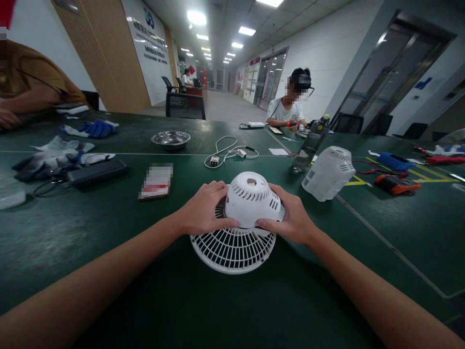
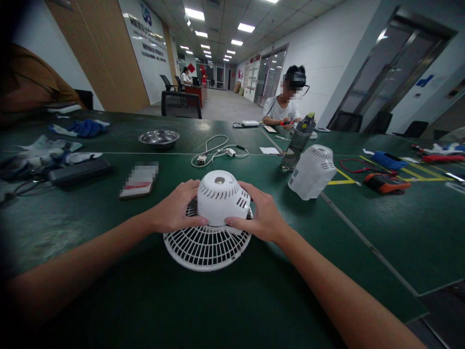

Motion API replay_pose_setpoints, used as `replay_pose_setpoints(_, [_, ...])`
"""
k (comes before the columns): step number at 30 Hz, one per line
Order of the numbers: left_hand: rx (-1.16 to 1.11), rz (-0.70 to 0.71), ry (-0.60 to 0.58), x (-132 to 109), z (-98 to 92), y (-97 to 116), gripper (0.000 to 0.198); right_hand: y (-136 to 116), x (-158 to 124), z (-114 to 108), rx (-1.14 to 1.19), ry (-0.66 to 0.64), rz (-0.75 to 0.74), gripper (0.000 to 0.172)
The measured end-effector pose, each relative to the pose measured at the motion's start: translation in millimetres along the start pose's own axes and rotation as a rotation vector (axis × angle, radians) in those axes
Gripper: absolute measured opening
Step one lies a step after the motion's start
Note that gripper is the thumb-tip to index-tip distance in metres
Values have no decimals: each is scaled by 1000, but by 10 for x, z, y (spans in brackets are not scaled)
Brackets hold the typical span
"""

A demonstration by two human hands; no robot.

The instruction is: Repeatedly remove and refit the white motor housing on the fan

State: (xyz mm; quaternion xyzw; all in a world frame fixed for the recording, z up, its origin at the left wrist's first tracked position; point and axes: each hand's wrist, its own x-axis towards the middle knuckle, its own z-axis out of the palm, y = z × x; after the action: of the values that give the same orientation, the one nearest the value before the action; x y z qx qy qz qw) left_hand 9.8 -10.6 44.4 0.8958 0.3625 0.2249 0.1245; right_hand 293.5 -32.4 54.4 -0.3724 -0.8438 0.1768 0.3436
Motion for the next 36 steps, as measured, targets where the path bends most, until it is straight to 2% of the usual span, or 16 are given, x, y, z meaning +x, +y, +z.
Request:
replay_pose_setpoints(8, [-33,41,22,-18,4,-14,74,-20,-16,25,-48,71,-69,75])
replay_pose_setpoints(17, [-17,12,23,-7,15,12,73,-47,-28,61,-110,71,-61,75])
replay_pose_setpoints(26, [-9,-82,2,18,6,60,78,1,-9,20,-99,8,2,69])
replay_pose_setpoints(36, [17,-60,9,25,8,74,77,21,2,-20,-42,-75,24,76])
